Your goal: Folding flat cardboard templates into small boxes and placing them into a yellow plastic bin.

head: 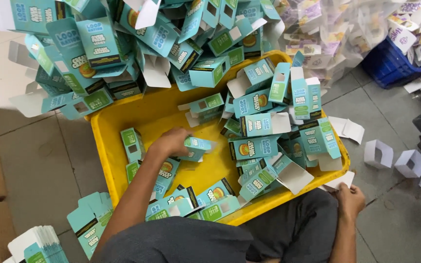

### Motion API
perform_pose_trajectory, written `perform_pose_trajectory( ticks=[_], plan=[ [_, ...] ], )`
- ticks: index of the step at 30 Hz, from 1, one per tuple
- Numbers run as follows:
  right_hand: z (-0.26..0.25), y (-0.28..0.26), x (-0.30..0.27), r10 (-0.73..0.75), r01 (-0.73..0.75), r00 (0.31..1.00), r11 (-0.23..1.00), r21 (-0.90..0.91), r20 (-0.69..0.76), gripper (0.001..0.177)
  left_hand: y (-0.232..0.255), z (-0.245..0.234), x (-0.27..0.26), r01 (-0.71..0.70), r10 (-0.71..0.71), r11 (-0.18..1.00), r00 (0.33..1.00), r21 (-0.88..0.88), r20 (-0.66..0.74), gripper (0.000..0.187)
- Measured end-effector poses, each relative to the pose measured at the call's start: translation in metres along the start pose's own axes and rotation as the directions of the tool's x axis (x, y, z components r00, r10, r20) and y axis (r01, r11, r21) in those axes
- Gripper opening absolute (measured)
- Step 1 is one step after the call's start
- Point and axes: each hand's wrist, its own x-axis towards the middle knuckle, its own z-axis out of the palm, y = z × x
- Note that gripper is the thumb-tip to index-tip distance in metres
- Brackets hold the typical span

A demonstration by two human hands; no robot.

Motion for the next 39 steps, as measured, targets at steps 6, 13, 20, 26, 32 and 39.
perform_pose_trajectory(
  ticks=[6,13,20,26,32,39],
  plan=[
    [-0.016,-0.014,-0.007,0.035,-0.012,0.999,0.807,0.590,-0.028,0.018,0.010,-0.014,-0.009,0.055,-0.054,0.998,0.997,0.020,-0.053,0.053],
    [-0.058,-0.115,-0.083,-0.157,-0.075,0.979,0.327,0.942,0.132,0.043,-0.017,0.004,0.008,-0.071,0.064,0.997,0.975,-0.025,-0.213,0.061],
    [-0.066,-0.204,-0.141,-0.459,-0.218,0.852,0.125,0.968,0.251,0.054,-0.003,-0.006,-0.001,-0.005,0.002,1.000,0.985,-0.017,-0.170,0.060],
    [0.025,-0.227,-0.140,-0.496,-0.350,0.742,0.288,0.891,0.451,0.042,-0.008,-0.010,-0.003,-0.012,0.006,0.998,0.996,-0.062,-0.085,0.062],
    [0.055,-0.346,-0.235,-0.558,-0.584,0.482,0.370,0.723,0.675,0.057,-0.003,-0.012,-0.005,0.014,-0.018,0.998,0.998,-0.067,-0.062,0.060],
    [0.100,-0.350,-0.238,-0.652,-0.558,0.269,0.495,0.666,0.709,0.063,-0.019,-0.004,0.007,-0.010,0.001,0.996,0.995,-0.093,-0.096,0.062]
  ],
)
